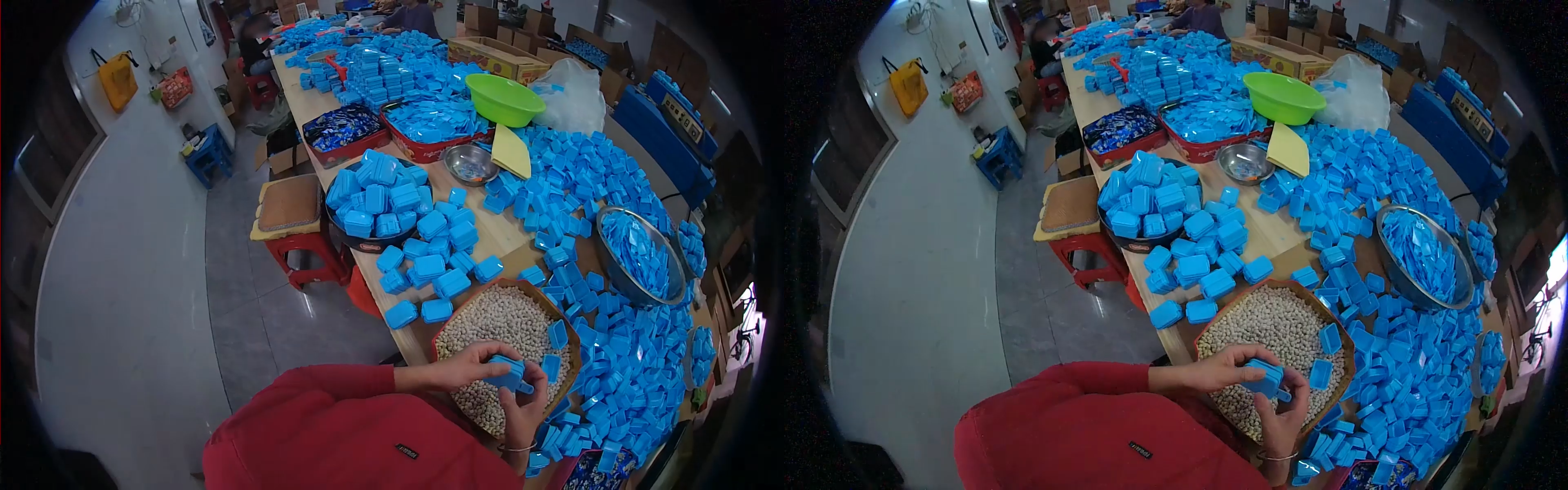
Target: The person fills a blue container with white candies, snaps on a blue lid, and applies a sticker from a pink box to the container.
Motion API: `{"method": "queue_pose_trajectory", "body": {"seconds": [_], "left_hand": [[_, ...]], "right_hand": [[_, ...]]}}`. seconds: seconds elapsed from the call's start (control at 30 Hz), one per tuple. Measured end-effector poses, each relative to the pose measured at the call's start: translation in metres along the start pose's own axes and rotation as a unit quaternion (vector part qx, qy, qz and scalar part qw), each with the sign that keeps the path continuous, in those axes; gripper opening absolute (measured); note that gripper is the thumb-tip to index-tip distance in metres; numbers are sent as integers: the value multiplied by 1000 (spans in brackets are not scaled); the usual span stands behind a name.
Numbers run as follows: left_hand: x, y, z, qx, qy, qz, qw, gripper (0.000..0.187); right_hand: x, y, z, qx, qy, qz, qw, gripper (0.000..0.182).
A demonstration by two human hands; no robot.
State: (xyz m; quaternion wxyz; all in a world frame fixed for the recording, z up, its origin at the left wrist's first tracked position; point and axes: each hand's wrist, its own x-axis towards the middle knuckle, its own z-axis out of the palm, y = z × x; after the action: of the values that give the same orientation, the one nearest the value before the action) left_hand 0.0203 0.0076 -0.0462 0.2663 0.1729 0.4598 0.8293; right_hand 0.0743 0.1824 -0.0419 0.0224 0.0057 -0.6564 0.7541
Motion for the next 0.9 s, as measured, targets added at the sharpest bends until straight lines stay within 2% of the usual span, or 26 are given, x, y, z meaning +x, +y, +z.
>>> {"method": "queue_pose_trajectory", "body": {"seconds": [0.03,0.13,0.27,0.33,0.4,0.43,0.57,0.63,0.73,0.83,0.9], "left_hand": [[-2,3,3,8,-14,-3,1000,40],[-3,18,9,296,-17,62,953,46],[1,8,7,82,-10,17,996,55],[1,12,7,230,-32,47,971,56],[-1,17,11,403,-39,83,910,55],[1,17,12,384,-48,115,915,52],[9,20,17,413,-77,108,901,50],[16,15,11,414,-126,88,897,50],[22,5,4,343,-170,89,920,44],[15,7,21,270,-74,89,956,34],[10,-3,27,272,-8,117,955,30]], "right_hand": [[2,1,-3,-25,-7,-14,1000,60],[0,-12,-4,-32,-17,-10,999,61],[2,-13,5,-3,15,25,1000,59],[1,-9,5,-54,-4,-22,998,58],[0,-8,6,-114,-9,-62,991,58],[-1,-9,8,-149,-3,-78,986,57],[-1,-21,5,-305,-6,-170,937,58],[-5,-14,3,-267,4,-148,952,59],[-11,-11,2,-246,9,-134,960,59],[-14,-9,11,-252,36,-151,955,57],[-16,-7,13,-252,36,-176,951,56]]}}
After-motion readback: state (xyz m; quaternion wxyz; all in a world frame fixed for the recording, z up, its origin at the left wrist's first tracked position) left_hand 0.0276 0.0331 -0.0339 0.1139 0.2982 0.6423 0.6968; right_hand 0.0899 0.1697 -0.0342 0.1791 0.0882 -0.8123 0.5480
